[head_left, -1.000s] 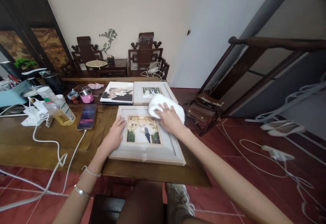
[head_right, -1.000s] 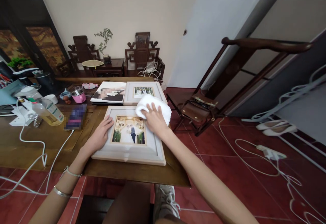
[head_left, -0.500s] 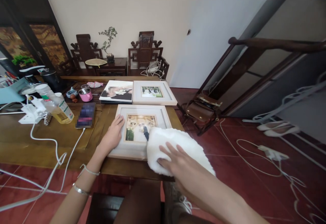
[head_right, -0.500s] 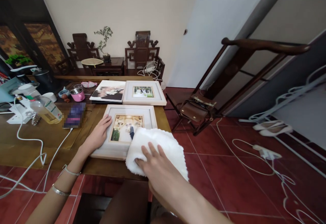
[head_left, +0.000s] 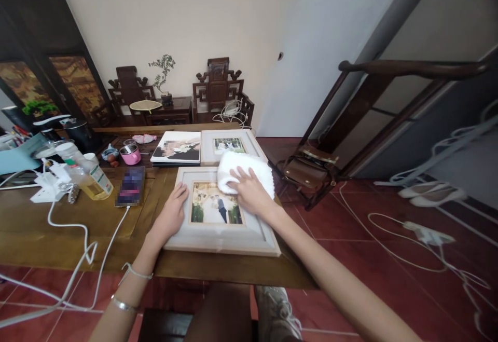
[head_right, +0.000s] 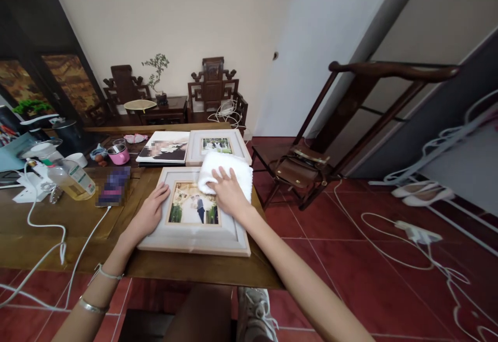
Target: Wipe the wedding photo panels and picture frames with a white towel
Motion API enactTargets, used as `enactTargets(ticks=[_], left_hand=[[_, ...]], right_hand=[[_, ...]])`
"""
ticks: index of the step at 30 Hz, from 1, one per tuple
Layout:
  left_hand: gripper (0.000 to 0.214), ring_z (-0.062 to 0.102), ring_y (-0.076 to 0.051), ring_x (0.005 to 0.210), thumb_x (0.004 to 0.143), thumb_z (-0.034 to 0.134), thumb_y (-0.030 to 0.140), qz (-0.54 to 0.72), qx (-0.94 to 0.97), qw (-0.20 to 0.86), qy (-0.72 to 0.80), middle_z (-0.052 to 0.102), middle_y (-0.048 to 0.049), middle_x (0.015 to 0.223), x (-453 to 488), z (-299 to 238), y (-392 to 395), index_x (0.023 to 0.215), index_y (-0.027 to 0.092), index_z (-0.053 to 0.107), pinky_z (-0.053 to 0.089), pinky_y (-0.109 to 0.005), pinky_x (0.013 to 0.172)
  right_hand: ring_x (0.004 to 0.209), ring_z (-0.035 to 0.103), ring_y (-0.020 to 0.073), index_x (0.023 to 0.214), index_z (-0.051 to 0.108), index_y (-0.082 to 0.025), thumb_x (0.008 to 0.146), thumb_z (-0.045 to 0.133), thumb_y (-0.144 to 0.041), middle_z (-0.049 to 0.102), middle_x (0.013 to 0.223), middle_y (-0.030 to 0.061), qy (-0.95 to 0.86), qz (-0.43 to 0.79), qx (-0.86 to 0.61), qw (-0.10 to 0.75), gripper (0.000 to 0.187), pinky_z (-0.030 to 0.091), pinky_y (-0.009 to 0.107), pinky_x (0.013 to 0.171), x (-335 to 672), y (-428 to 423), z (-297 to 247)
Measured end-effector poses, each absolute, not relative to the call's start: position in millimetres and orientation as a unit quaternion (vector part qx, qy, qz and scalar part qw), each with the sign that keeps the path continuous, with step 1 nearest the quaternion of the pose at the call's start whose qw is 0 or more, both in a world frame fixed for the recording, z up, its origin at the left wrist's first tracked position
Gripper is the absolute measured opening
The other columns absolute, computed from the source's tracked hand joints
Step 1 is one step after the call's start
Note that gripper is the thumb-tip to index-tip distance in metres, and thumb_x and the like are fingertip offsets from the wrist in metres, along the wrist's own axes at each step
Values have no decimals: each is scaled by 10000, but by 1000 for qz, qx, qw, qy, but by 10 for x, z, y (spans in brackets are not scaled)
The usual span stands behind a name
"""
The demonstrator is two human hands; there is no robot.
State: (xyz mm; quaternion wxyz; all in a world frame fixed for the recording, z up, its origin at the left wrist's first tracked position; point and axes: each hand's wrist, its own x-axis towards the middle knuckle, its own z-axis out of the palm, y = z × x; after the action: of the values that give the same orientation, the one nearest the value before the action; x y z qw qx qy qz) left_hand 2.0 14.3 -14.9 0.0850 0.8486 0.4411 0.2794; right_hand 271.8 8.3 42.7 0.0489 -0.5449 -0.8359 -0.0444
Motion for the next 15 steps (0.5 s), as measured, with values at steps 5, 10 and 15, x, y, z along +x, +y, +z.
enactTargets(ticks=[5,10,15], left_hand=[[594,321,-245,1396,778,341,-37,293,839,85,450,499,-160,1394,36,-150,132,1331,104,506,284,-493,1154],[612,297,-252,1406,752,350,-49,278,840,97,455,467,-172,1418,42,-130,110,1328,94,501,267,-504,1156],[636,253,-255,1424,727,338,-67,249,839,117,469,416,-186,1452,43,-104,88,1331,66,486,262,-511,1151]], right_hand=[[1372,287,387,1228,629,-159,702,468,-5,425,1444,194,-857,32,-514,-15,571,208,606,1085,2593,-736,626],[1318,376,414,1168,665,-160,682,477,-6,472,1400,211,-859,123,-491,-73,544,324,615,1025,2473,-1304,907],[1345,345,383,1224,626,-163,728,439,-4,468,1413,190,-858,106,-502,-35,554,286,600,1052,2412,-999,807]])
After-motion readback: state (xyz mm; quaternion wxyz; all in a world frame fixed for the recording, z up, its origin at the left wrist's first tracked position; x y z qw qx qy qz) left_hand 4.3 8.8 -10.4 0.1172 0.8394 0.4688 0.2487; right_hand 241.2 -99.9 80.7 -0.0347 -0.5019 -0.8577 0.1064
